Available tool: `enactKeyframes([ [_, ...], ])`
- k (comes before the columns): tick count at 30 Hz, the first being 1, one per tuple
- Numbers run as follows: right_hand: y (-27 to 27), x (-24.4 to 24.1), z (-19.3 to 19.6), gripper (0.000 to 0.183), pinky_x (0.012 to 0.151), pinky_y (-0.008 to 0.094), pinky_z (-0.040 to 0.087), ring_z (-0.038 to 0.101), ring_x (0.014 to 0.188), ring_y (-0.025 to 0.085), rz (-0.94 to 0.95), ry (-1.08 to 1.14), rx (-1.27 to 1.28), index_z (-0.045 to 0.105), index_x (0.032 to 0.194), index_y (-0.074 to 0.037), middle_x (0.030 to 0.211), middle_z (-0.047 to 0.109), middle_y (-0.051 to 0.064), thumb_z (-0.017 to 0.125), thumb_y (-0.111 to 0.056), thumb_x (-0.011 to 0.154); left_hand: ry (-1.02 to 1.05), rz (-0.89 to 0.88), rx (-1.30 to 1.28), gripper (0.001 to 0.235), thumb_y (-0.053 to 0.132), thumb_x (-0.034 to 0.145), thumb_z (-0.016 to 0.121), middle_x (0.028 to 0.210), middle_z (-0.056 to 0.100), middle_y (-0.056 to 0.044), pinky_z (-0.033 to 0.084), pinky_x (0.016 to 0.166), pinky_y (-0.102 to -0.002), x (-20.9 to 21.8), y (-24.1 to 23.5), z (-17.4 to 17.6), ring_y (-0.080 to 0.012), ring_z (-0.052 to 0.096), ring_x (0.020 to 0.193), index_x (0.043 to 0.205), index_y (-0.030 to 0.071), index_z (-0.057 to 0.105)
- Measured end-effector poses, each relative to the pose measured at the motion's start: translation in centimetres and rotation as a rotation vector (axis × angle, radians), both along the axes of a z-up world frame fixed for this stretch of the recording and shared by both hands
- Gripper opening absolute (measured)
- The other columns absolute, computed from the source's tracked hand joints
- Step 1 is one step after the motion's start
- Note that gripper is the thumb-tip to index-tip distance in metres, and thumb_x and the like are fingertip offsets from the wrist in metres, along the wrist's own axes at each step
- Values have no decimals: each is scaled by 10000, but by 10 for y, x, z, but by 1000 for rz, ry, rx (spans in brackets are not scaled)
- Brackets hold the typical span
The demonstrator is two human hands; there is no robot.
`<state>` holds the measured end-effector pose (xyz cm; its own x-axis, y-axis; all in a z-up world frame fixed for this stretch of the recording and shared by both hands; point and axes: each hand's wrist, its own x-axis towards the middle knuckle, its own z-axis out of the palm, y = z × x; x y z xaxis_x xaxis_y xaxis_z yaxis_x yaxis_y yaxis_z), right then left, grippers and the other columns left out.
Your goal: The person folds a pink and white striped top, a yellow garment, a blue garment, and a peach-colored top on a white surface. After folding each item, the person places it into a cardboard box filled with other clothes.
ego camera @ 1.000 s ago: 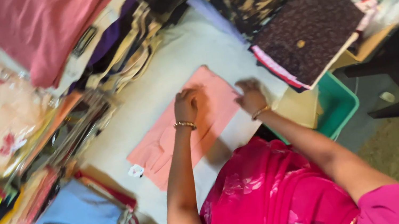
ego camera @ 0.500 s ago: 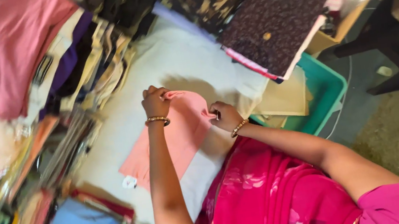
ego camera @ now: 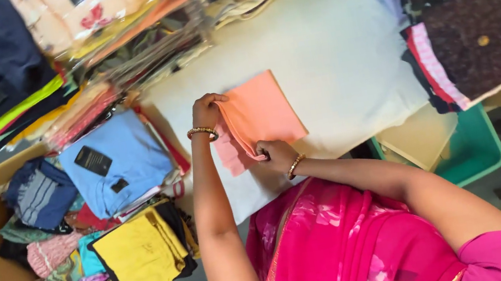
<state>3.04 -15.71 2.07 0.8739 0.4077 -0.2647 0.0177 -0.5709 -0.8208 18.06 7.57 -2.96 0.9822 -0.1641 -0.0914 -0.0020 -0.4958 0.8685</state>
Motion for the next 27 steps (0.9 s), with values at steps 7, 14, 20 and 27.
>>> enactKeyframes([
  [7,55,-2,-11,227,702,453,546,708,789,328,49,16,-118,632,942,-113,842,722,115,742,-206,766,344,213,-229,259,-2,947,611,769,665,-59,442,591,-280,0,32,-44,-114,545,642,1007,80,849],
  [14,66,17,-3,308,683,430,564,708,736,280,354,187,-206,625,935,-108,785,716,99,796,-279,743,-263,335,136,361,-25,779,670,948,686,-147,546,706,-340,-31,38,-46,-254,671,832,1111,99,737],
  [20,54,105,-17,167,871,418,532,668,951,272,235,-409,-136,682,1017,-130,988,707,51,734,-160,861,76,777,-227,262,67,907,732,808,536,-21,427,624,-300,-172,9,-17,-133,463,697,1168,72,714],
  [27,104,160,-8,504,881,512,403,497,1200,312,304,-543,-288,692,1211,-119,1237,618,55,805,-272,744,344,999,-543,377,45,846,782,814,579,-6,512,536,-266,-258,-62,-28,-104,560,635,1168,86,590],
])
